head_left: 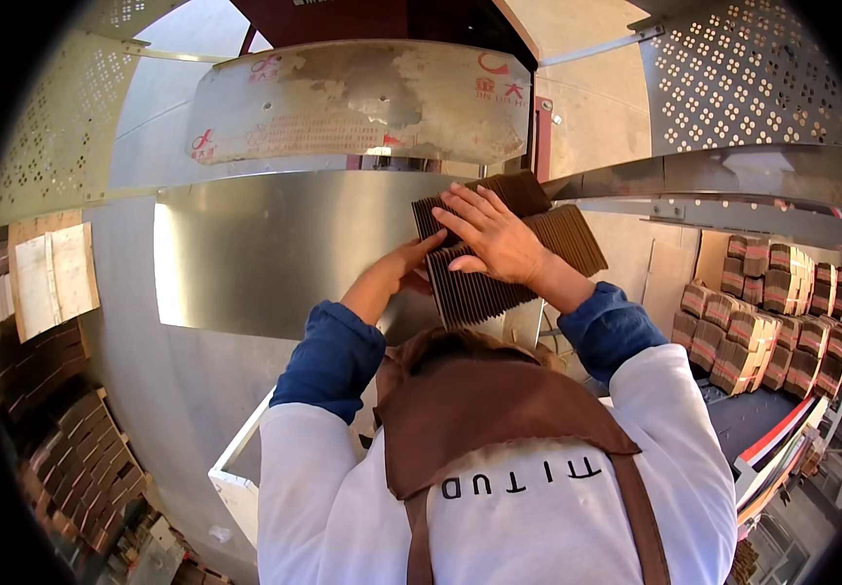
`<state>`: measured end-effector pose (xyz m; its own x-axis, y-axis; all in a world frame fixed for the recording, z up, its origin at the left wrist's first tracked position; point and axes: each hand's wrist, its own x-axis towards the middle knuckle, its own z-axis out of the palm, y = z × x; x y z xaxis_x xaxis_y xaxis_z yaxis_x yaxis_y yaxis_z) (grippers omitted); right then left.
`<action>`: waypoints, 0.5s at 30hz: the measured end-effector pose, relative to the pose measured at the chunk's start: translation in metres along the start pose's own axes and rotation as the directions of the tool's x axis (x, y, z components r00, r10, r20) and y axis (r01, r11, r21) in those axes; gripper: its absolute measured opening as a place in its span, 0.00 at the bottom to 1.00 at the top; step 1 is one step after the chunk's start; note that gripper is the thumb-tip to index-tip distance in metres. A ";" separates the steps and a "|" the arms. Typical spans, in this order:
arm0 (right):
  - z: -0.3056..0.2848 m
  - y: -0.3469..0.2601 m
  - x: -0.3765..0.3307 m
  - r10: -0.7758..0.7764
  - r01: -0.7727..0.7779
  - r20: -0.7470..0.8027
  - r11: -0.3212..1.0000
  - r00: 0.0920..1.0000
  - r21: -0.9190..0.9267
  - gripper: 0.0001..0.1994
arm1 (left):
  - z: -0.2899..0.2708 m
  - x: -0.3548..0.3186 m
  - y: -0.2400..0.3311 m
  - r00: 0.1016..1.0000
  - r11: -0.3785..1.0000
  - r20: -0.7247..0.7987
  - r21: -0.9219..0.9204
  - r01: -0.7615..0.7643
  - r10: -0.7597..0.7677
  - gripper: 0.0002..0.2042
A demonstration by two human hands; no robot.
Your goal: The person collects stacks of flat corrugated cardboard pieces from a conveyor belt, carries them to a strapping machine, and secures them with pink plastic straps. The person then moves the finished bundles to a large stack of similar packages in the warehouse.
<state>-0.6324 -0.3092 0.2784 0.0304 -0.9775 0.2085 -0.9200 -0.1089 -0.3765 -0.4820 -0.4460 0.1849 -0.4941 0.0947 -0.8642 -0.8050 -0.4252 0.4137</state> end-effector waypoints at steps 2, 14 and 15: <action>-0.022 0.003 -0.004 0.034 -0.017 -0.121 0.989 0.992 0.146 0.30 | 0.002 -0.005 0.004 1.000 1.000 -0.003 -0.024 0.013 -0.013 0.31; 0.044 0.161 -0.173 0.658 -0.909 0.652 0.129 0.377 0.396 0.20 | -0.021 0.018 -0.014 0.994 0.996 0.066 -0.037 0.086 -0.083 0.38; 0.055 0.163 -0.171 0.604 -0.903 0.680 0.190 0.416 0.384 0.20 | -0.022 0.019 -0.014 0.995 0.995 0.056 -0.048 0.084 -0.081 0.38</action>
<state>-0.7662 -0.1700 0.1315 -0.2777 -0.5951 -0.7542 -0.0517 0.7932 -0.6068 -0.4727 -0.4579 0.1565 -0.4449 0.1790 -0.8775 -0.8268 -0.4586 0.3257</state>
